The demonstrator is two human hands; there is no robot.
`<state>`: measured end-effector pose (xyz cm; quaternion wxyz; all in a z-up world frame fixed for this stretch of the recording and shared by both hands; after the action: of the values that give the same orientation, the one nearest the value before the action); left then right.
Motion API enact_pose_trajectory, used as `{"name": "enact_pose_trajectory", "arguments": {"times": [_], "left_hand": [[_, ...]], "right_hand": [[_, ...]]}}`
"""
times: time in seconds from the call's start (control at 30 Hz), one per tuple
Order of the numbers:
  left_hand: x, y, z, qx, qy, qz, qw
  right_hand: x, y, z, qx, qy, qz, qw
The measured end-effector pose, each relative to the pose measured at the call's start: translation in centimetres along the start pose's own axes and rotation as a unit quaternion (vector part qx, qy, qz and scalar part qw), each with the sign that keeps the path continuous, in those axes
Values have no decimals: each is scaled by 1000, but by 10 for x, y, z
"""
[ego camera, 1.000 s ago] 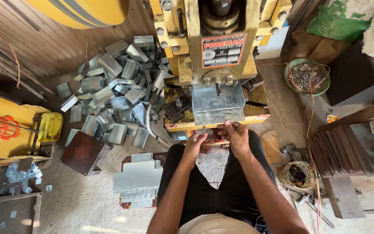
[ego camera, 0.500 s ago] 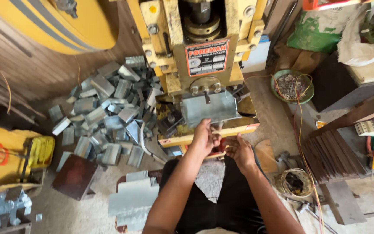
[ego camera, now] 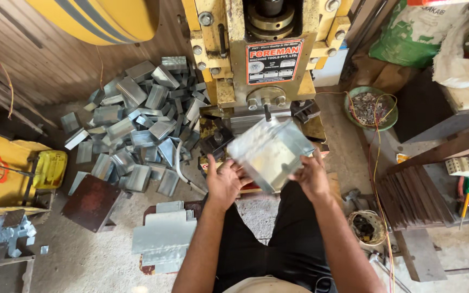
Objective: The person bends metal sheets using a heavy industrial press machine by positioning each sheet under the press and activating the mechanism.
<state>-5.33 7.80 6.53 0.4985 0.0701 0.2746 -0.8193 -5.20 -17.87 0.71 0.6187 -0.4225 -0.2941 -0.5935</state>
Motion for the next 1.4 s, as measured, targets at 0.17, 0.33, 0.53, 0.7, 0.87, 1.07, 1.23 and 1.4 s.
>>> {"name": "enact_pose_trajectory", "arguments": {"times": [0.17,0.33,0.53,0.7,0.87,1.07,1.23,1.4], "left_hand": [[25,17,-17,-14,270,89,959],[21,46,-40,-70,430,293,851],[-5,77,-42,-52,428,369,823],[-6,75,-50,-80,429,358,826],[-7,72,-47,-110,423,373,818],[-15,62,-29,-146,460,359,799],[-19,64,-10,-10,490,344,801],[-8,48,-38,42,443,340,829]], "right_hand": [[7,-3,48,-17,-21,-13,1000],[13,1,59,20,-87,-62,994],[3,45,37,-15,-132,-81,988],[-4,48,22,-60,-192,-63,978],[4,44,23,-85,-216,-85,969],[18,42,31,-122,-227,-102,961],[30,45,36,-28,-231,-126,964],[24,21,18,49,-141,-78,986]]}}
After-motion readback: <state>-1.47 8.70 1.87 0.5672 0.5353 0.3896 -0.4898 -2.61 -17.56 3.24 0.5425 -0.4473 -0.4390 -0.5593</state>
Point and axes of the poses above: each hand's wrist, its own y-axis towards the middle knuckle, its own z-axis out of the palm, x = y × z, the point moved 4 cm from there along y, towards the middle knuckle, and after that the axes turned 7 degrees about -y, right-handed, at the moved point
